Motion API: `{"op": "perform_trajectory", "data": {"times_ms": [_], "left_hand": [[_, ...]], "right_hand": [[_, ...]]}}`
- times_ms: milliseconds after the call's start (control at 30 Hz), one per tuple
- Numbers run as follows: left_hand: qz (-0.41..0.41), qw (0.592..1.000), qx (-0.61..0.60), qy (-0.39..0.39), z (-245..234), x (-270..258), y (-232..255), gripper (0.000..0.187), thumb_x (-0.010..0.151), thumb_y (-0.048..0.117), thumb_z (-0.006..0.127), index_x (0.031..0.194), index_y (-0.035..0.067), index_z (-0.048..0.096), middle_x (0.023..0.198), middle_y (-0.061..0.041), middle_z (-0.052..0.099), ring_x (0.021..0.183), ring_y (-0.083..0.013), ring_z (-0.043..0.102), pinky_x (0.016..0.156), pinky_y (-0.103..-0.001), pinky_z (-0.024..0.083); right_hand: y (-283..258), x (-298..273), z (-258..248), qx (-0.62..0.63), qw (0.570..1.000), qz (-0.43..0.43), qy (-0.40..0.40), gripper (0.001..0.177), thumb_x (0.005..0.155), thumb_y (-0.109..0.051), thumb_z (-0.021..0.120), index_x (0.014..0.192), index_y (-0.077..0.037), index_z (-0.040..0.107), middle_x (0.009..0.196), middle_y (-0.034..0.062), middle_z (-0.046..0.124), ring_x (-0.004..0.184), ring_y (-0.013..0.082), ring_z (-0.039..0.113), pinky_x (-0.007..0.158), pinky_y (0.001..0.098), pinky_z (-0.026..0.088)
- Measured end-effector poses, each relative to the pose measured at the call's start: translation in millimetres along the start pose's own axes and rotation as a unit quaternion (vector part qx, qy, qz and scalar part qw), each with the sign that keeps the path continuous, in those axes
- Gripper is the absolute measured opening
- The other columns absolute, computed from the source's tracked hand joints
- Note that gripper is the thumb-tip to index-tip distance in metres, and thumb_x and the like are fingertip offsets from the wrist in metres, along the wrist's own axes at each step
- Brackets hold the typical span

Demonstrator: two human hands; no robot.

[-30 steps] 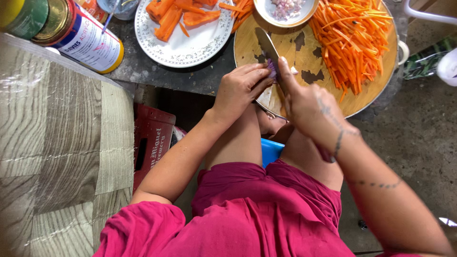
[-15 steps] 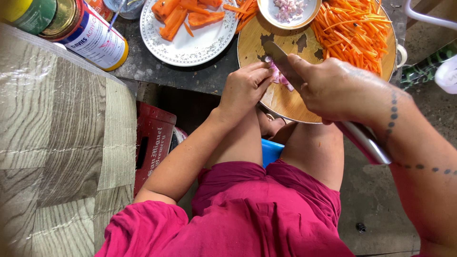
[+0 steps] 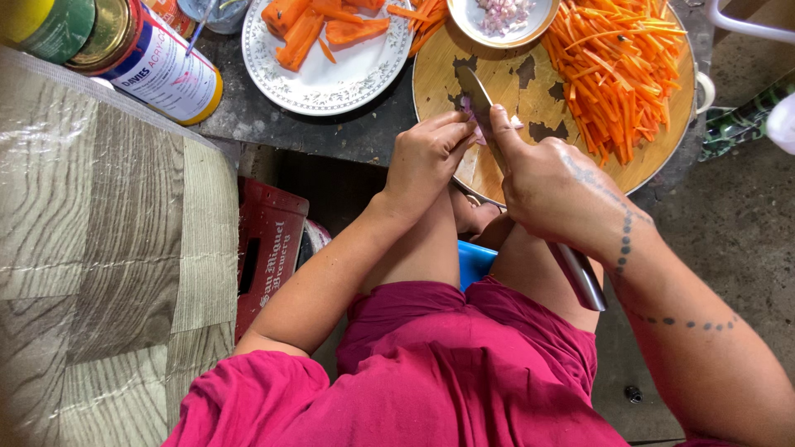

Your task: The person chops a shallot into small pieces on a wooden cutting board using a knife, while already chopped carrots and other vegetables sit nearby on the table.

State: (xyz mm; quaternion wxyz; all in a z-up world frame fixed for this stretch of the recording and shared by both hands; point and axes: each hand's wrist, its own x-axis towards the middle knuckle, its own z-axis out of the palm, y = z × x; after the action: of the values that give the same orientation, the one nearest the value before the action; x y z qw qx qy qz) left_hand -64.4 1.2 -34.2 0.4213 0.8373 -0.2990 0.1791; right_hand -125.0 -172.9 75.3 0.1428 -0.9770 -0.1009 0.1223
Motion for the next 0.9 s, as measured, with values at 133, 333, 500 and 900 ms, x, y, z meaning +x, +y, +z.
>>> {"op": "perform_trajectory", "data": {"times_ms": [133, 333, 500, 900], "left_hand": [[-0.005, 1.0, -0.008, -0.017, -1, 2, -4, 0.016, 0.091, 0.012, 0.073, 0.103, 0.003, 0.077, 0.109, -0.011, 0.076, 0.096, -0.0295, 0.074, 0.084, -0.037, 0.06], [0.014, 1.0, -0.006, -0.018, 0, 3, -5, 0.017, 0.091, 0.012, 0.073, 0.104, 0.002, 0.076, 0.108, -0.012, 0.075, 0.098, -0.0306, 0.073, 0.087, -0.037, 0.06], [0.057, 0.998, 0.02, -0.015, -2, -5, -7, 0.018, 0.091, 0.013, 0.072, 0.106, 0.003, 0.075, 0.11, -0.011, 0.073, 0.102, -0.0312, 0.071, 0.089, -0.039, 0.059], [0.042, 0.997, 0.061, -0.028, 2, 3, 0, 0.008, 0.093, 0.01, 0.068, 0.094, 0.002, 0.071, 0.095, -0.011, 0.07, 0.091, -0.0324, 0.07, 0.077, -0.043, 0.057]], "right_hand": [[5, 5, 29, -0.013, 0.999, -0.017, 0.036, 0.083, 0.084, -0.01, 0.06, 0.159, 0.001, 0.026, 0.072, 0.0327, 0.066, 0.069, 0.0497, 0.068, 0.066, 0.0564, 0.055], [9, 19, 66, -0.041, 0.99, -0.018, 0.132, 0.081, 0.091, -0.012, 0.057, 0.163, 0.0, 0.021, 0.077, 0.0289, 0.068, 0.067, 0.0452, 0.07, 0.062, 0.0545, 0.057], [17, 20, 19, -0.064, 0.997, 0.016, 0.043, 0.072, 0.099, -0.021, 0.052, 0.165, -0.019, 0.024, 0.072, 0.0294, 0.068, 0.066, 0.0459, 0.069, 0.064, 0.0549, 0.057], [-11, 8, -36, -0.021, 0.992, 0.067, -0.106, 0.075, 0.092, -0.012, 0.053, 0.161, -0.015, 0.024, 0.073, 0.032, 0.07, 0.067, 0.0461, 0.072, 0.063, 0.0543, 0.058]]}}
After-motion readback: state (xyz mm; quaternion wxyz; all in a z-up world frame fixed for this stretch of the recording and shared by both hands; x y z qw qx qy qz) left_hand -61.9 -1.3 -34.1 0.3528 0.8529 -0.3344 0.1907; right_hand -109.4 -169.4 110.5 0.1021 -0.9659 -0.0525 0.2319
